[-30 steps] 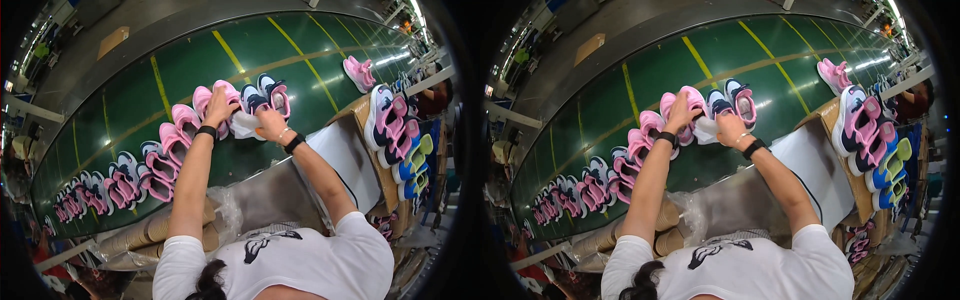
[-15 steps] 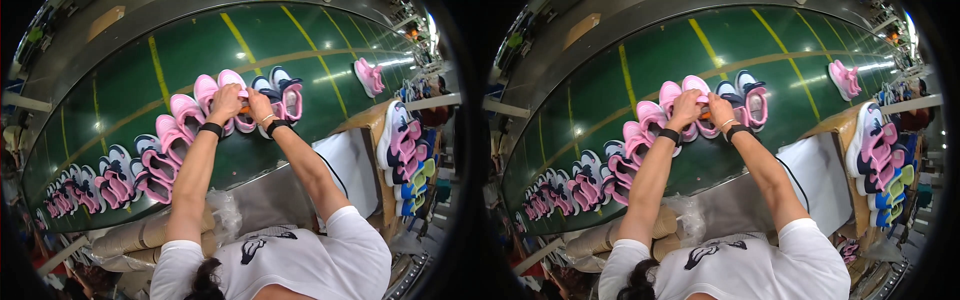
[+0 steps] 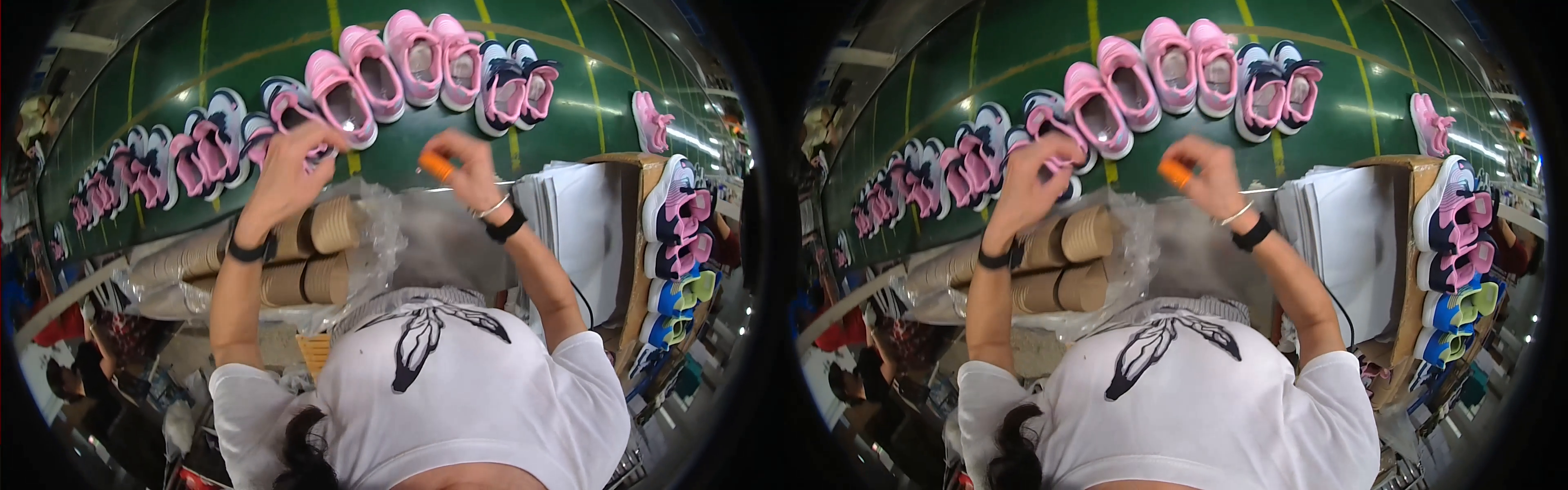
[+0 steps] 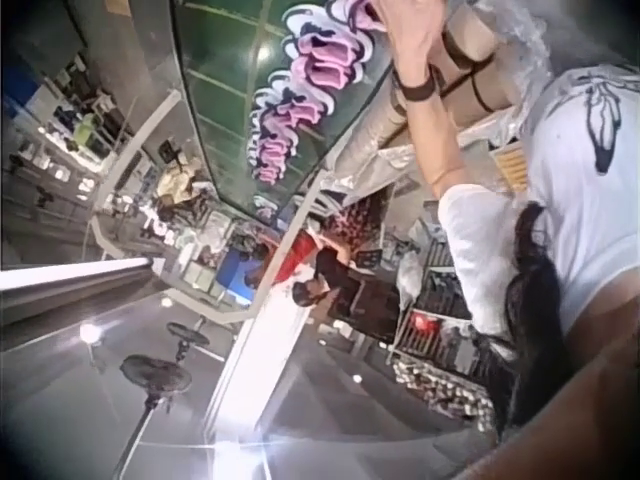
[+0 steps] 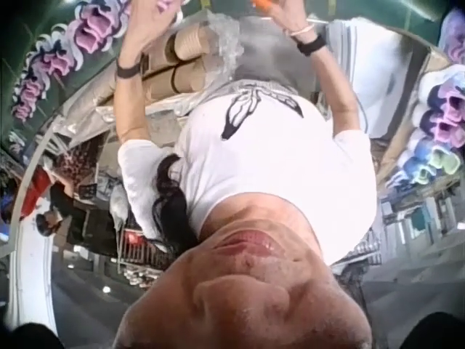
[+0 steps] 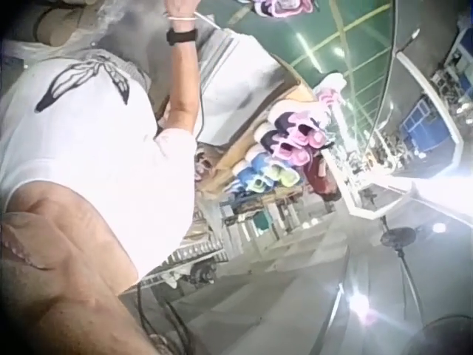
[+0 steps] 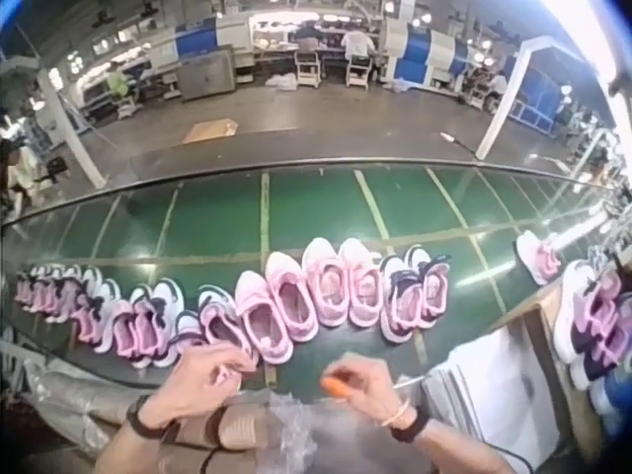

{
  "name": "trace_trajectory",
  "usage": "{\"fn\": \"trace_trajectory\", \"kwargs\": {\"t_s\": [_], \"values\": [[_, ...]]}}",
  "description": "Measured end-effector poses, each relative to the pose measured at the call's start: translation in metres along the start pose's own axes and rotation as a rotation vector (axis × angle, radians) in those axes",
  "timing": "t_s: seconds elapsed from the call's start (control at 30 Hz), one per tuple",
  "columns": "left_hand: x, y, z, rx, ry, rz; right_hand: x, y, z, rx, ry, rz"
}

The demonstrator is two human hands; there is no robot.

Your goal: The recorder is at a conveyor belt in a shoe factory, picking up individual shoes, inserting a plastic tissue wrap into them, and placing them back on the belt.

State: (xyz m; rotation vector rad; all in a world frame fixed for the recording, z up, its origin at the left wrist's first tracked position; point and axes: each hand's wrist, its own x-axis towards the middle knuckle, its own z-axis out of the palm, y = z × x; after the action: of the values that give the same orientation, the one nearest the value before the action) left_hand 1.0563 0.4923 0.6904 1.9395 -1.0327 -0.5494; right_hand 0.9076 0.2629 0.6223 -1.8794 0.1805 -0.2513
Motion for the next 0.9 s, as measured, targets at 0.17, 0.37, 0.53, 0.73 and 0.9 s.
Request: {"fn": "trace_trajectory", "kwargs": {"t_s": [0.17,0.37,0.53,0.73,0.9], "values": [[-0.106,0.007,0.047,0.291,-0.253,-0.051,-0.064,-0.016,0.113,0.29,-0.408,0.114],[-0.133,-0.011,0.066,0.404,-0.084,0.007,-0.094,-0.021,0.116,0.149,-0.312,0.145],[-0.124,0.027,0.06,0.252,-0.051,0.091,-0.117,-0.072,0.016,0.617,-0.301,0.124],[-0.127,0.09,0.1,-0.616,-0.829,-0.023,-0.186,-0.075,-0.109,-0.573,0.147,-0.153],[-0.118,0.084,0.129,-0.903,-0.578,-0.372,-0.229,0.005,-0.203,-1.05,0.301,-0.171]]}}
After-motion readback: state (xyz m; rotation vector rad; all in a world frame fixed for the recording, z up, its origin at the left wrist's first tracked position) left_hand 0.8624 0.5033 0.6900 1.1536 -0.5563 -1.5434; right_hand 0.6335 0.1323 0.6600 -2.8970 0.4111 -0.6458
